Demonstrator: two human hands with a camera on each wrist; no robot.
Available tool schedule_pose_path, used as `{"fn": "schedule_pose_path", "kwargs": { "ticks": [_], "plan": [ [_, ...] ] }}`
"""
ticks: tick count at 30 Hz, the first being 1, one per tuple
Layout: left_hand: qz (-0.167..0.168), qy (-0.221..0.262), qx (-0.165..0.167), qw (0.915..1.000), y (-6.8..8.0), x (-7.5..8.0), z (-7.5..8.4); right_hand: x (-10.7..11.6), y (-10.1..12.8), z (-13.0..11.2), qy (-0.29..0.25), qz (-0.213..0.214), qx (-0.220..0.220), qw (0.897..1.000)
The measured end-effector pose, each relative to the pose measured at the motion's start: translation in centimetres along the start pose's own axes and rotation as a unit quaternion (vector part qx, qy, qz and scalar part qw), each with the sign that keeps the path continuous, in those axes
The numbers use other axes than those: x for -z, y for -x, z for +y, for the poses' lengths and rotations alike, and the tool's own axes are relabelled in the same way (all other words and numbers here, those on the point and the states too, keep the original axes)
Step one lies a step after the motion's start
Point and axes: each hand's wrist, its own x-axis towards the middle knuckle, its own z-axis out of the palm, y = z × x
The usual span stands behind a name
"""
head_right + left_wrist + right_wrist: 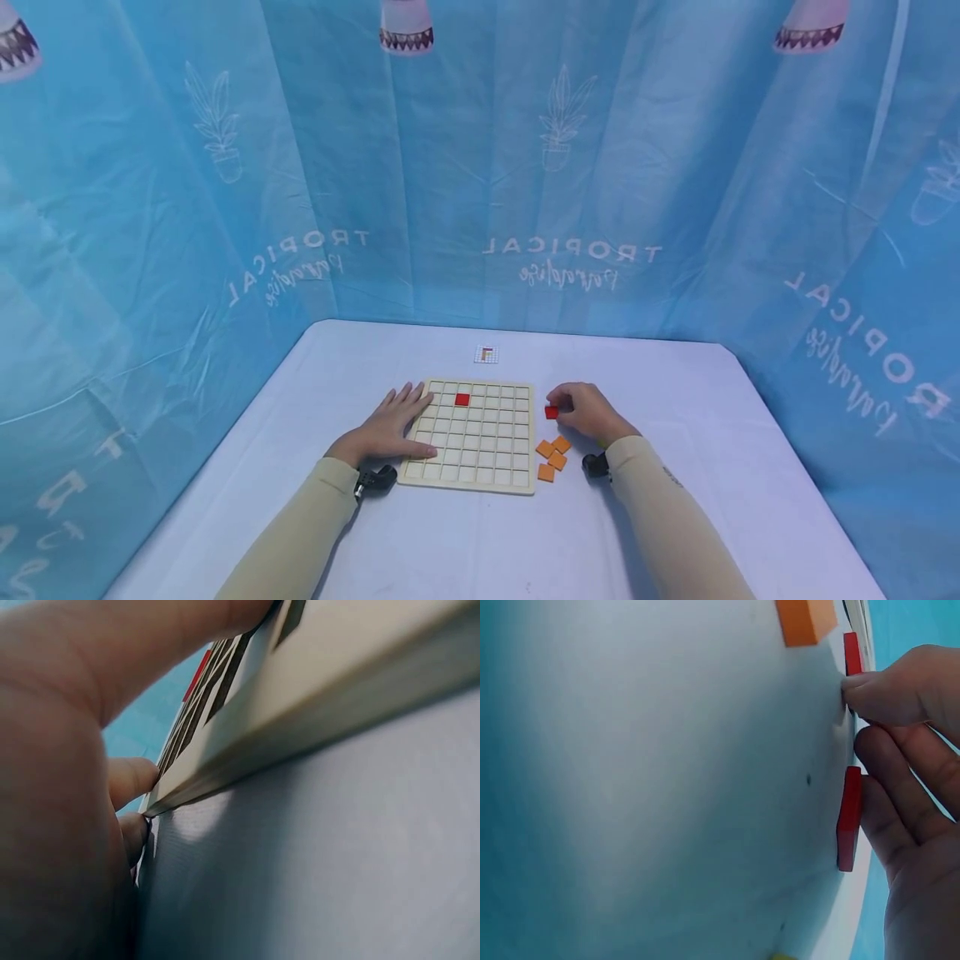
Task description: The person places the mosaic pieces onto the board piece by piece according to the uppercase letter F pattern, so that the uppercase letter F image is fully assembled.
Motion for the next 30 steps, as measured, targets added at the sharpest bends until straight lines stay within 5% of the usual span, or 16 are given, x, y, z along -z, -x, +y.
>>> {"fn": "schedule_pose_path", "kwargs": {
  "ticks": [15,30],
  "plan": [
    [-0.006,-0.009,0.002,0.9999,-0.2,0.0,0.0,-0.2,-1.0,-1.5,-0.019,0.016,-0.017,1.0],
    [-0.003,-0.006,0.003,1.0,-0.2,-0.1,0.1,-0.9,-3.1,-4.9,-0.011,-0.001,0.05,0.999]
  ]
}}
